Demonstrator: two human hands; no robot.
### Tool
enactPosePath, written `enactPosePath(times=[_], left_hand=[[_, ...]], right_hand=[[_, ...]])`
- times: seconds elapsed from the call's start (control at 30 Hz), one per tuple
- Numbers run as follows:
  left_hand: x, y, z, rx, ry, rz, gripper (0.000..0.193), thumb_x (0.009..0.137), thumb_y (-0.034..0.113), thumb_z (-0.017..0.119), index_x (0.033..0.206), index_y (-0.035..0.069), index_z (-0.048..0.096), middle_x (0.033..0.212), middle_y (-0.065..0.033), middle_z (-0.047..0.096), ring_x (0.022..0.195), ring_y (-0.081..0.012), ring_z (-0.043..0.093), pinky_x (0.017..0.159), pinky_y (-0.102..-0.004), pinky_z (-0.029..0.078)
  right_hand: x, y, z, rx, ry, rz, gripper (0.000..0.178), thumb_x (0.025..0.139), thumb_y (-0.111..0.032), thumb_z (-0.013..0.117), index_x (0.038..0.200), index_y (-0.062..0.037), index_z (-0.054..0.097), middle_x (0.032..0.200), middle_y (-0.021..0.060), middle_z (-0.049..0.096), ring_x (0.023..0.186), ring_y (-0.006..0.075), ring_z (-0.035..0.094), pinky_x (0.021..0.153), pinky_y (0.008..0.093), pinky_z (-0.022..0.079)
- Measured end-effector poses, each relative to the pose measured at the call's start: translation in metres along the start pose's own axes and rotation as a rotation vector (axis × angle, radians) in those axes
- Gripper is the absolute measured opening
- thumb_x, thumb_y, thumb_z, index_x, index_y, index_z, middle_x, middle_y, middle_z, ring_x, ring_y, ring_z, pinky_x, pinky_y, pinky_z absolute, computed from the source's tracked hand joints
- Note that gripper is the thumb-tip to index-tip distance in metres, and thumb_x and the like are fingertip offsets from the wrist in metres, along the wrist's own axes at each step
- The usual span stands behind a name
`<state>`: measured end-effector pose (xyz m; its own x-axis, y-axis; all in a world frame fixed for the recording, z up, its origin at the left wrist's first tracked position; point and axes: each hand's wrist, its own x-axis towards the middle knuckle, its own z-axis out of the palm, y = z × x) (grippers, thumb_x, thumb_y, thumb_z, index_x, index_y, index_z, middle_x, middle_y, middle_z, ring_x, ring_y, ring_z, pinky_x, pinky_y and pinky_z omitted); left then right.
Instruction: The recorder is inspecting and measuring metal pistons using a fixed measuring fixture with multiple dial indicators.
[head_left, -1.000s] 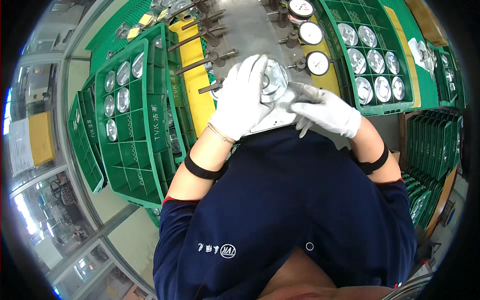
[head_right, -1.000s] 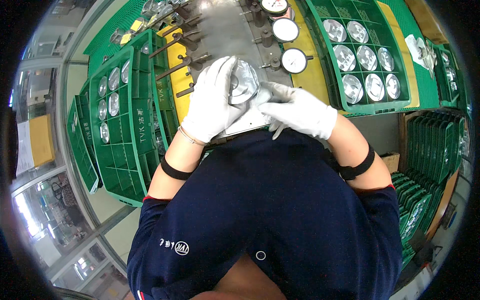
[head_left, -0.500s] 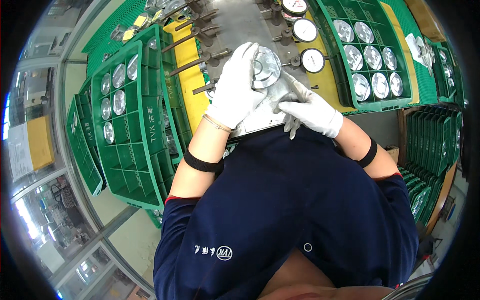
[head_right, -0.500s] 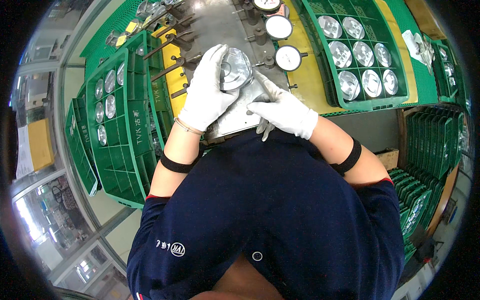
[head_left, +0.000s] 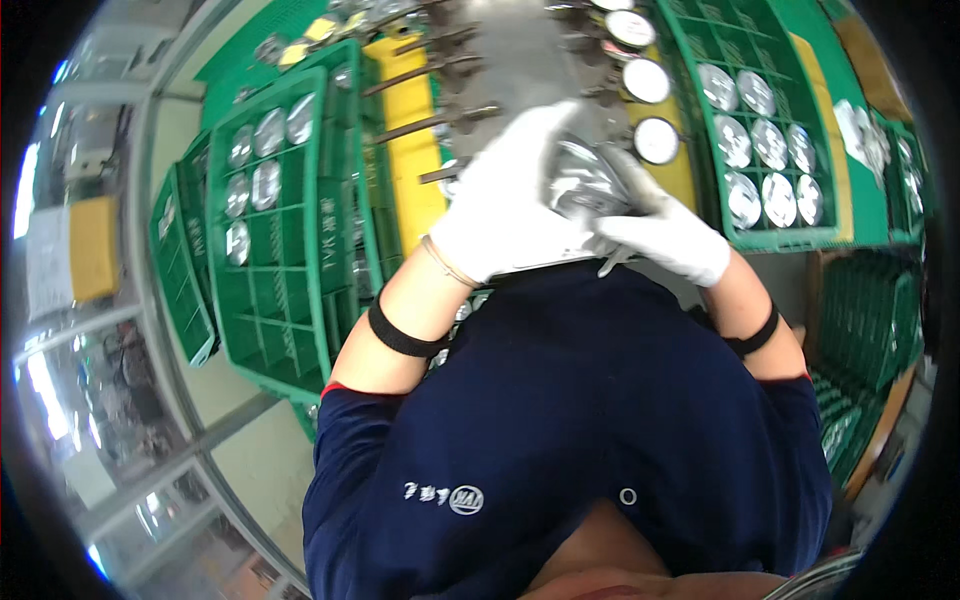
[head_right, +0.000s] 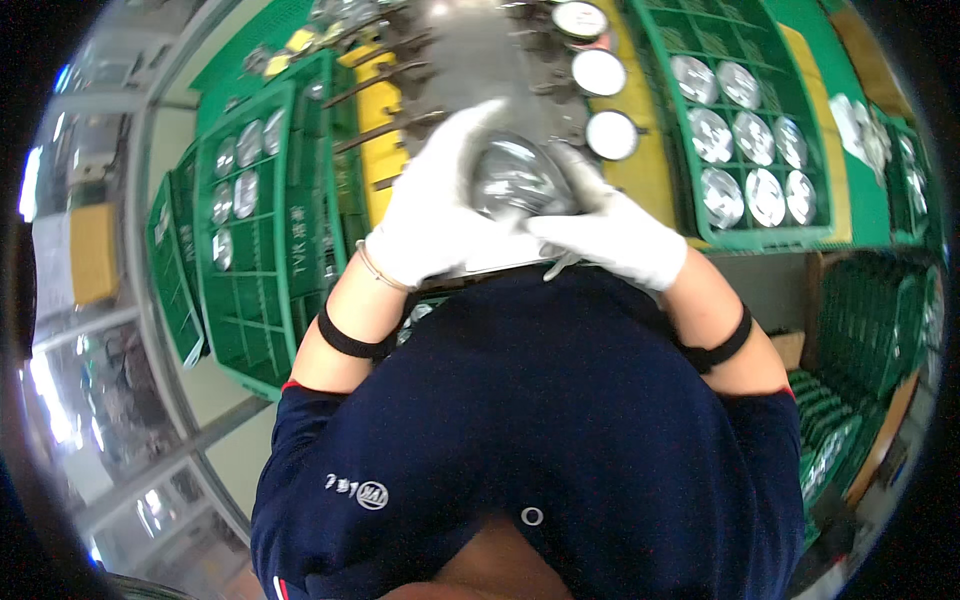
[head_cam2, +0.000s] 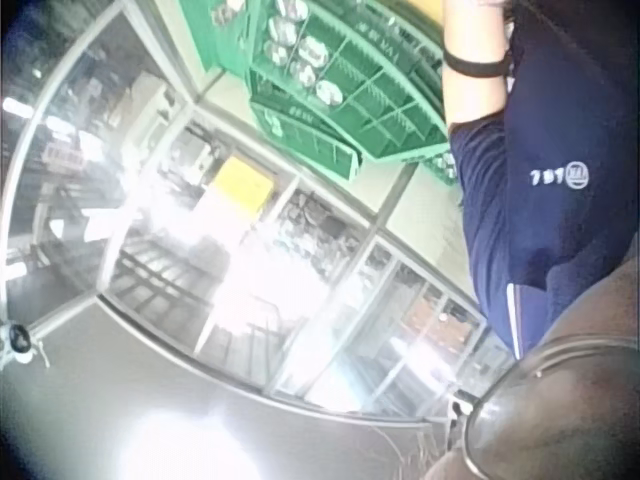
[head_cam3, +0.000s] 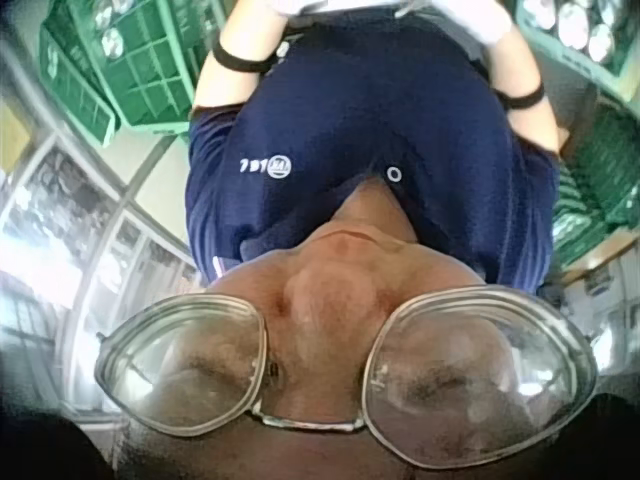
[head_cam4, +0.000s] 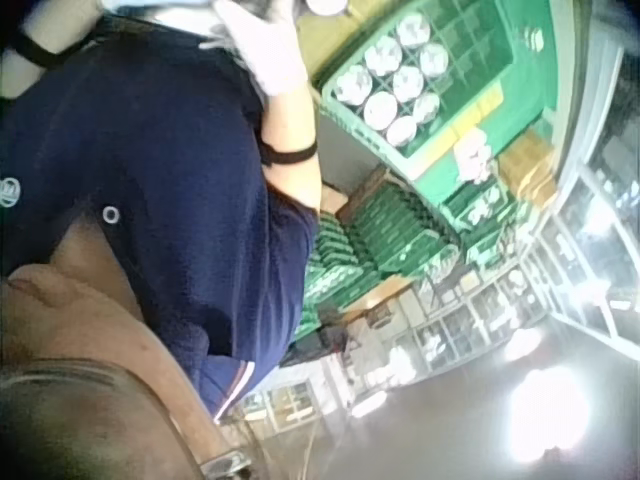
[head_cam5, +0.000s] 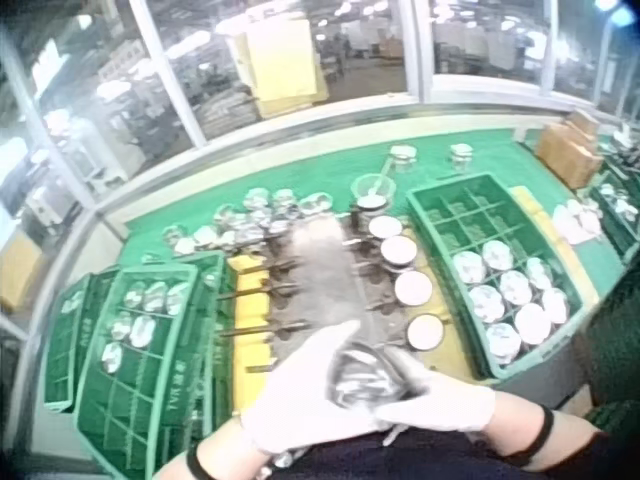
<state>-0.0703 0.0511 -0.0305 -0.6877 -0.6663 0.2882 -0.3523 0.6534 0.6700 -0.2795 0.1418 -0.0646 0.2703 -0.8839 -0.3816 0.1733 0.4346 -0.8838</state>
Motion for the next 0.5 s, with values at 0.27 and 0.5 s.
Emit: enactPosePath(times=[0.27, 0.5], left_hand=[[0.047, -0.053, -0.161, 0.631, 0.132, -0.279, 0.053, 0.086, 0.037, 0.067, 0.131, 0.009, 0.060, 0.125, -0.0167, 0.067, 0.116, -0.0333, 0.064, 0.095, -0.0407, 0.052], [0.016, -0.237, -0.207, 0.695, -0.409, -0.756, 0.064, 0.078, 0.028, 0.074, 0.134, 0.002, 0.055, 0.132, -0.0227, 0.062, 0.126, -0.0342, 0.058, 0.106, -0.0375, 0.045]], right_hand=[[-0.025, -0.005, -0.025, 0.526, -0.141, -0.145, 0.082, 0.087, -0.052, 0.060, 0.147, -0.0009, 0.038, 0.128, 0.0192, 0.061, 0.110, 0.0313, 0.066, 0.078, 0.0450, 0.060], [-0.080, -0.008, -0.075, 0.502, 0.367, -0.380, 0.086, 0.092, -0.067, 0.048, 0.145, -0.0005, 0.044, 0.125, 0.0171, 0.061, 0.114, 0.0274, 0.061, 0.093, 0.0420, 0.054]])
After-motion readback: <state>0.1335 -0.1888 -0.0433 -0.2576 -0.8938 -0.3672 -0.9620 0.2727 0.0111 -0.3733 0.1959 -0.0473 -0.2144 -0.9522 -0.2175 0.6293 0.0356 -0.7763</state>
